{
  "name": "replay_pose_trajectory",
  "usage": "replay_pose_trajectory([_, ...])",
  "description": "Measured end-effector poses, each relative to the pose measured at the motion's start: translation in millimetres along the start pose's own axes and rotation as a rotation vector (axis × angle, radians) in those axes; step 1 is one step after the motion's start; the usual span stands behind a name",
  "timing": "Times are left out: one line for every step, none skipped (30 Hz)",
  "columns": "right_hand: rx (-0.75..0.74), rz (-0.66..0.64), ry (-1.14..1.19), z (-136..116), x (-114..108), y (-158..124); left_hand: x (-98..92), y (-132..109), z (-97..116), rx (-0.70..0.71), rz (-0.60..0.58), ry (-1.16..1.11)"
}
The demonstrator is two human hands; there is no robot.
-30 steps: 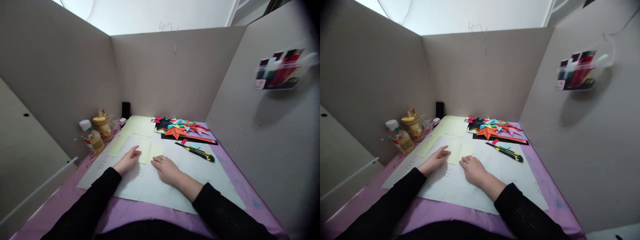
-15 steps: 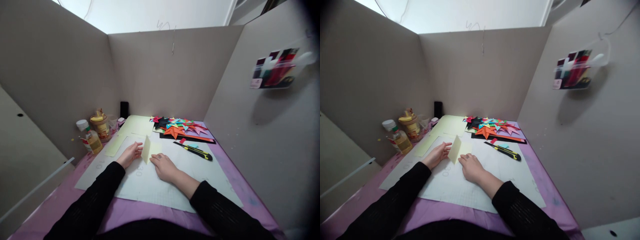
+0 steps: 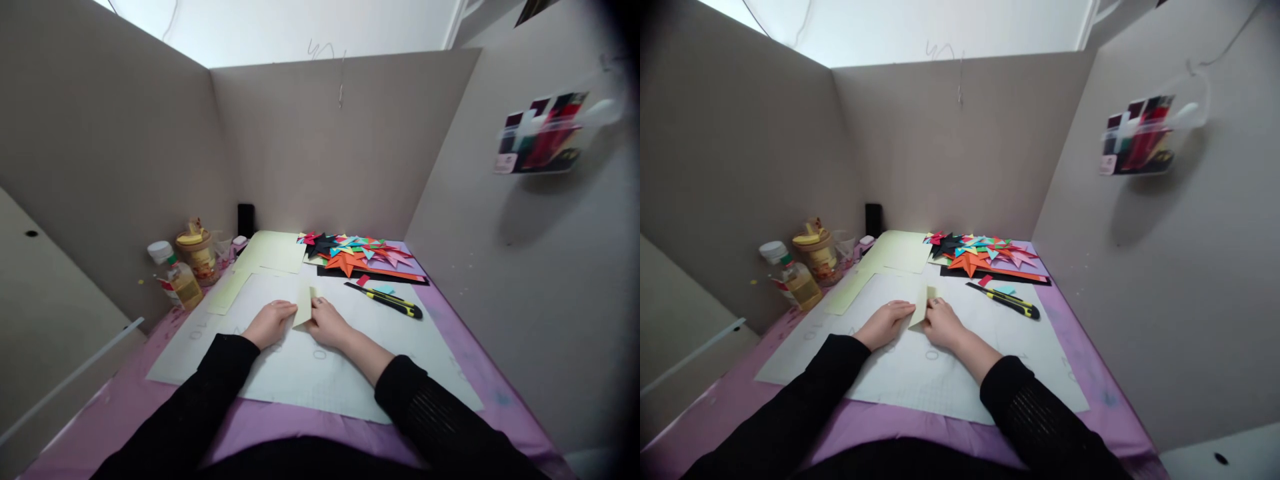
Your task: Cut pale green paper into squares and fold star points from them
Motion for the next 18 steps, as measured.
replay_pose_trajectory([-0.03,-0.007,0.044,4,-1,1,1.5,0,1,0.026,-0.005,0.035])
replay_pose_trajectory([-0.049,-0.012,0.092,10,-4,1,2.6,0,1,0.043,-0.01,0.069])
replay_pose_trajectory([-0.041,0.006,0.136,16,-7,1,3.2,0,2,0.053,-0.014,0.1])
replay_pose_trajectory([-0.001,0.057,0.168,23,-12,0,3.4,0,4,0.059,-0.017,0.127])
replay_pose_trajectory([0.058,0.14,0.183,31,-18,-2,3.2,0,5,0.064,-0.021,0.153])
replay_pose_trajectory([0.113,0.243,0.179,37,-25,-5,2.8,0,7,0.066,-0.025,0.177])
replay_pose_trajectory([0.146,0.339,0.162,40,-30,-7,2.3,0,9,0.067,-0.03,0.2])
replay_pose_trajectory([0.14,0.403,0.141,41,-33,-9,1.8,0,10,0.068,-0.035,0.223])
replay_pose_trajectory([0.097,0.413,0.122,38,-33,-8,1.3,0,12,0.068,-0.041,0.245])
replay_pose_trajectory([0.032,0.37,0.108,33,-30,-7,0.9,0,13,0.07,-0.048,0.263])
replay_pose_trajectory([-0.033,0.29,0.097,27,-25,-4,0.7,-1,14,0.071,-0.054,0.278])
replay_pose_trajectory([-0.079,0.193,0.083,20,-18,0,0.5,-1,14,0.072,-0.059,0.289])
replay_pose_trajectory([-0.096,0.107,0.062,15,-11,5,0.4,-1,15,0.072,-0.064,0.299])
replay_pose_trajectory([-0.088,0.04,0.034,12,-4,10,0.3,-1,15,0.071,-0.068,0.309])
replay_pose_trajectory([-0.063,-0.016,0.003,10,0,14,0.0,-1,16,0.068,-0.073,0.32])
replay_pose_trajectory([-0.029,-0.06,-0.031,9,4,19,-0.3,-2,17,0.064,-0.078,0.33])
replay_pose_trajectory([0.006,-0.096,-0.066,9,6,23,-0.7,-3,18,0.061,-0.086,0.337])
replay_pose_trajectory([0.038,-0.126,-0.099,9,6,27,-1.3,-4,20,0.057,-0.095,0.339])
Point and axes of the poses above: each hand's wrist, its own y-axis towards the middle knuckle, its own x-axis out of the palm, z = x × y, the point moved 3 cm from there along y, towards the middle knuckle, and after that the axes turned 10 degrees about y, right-handed, at the moved point
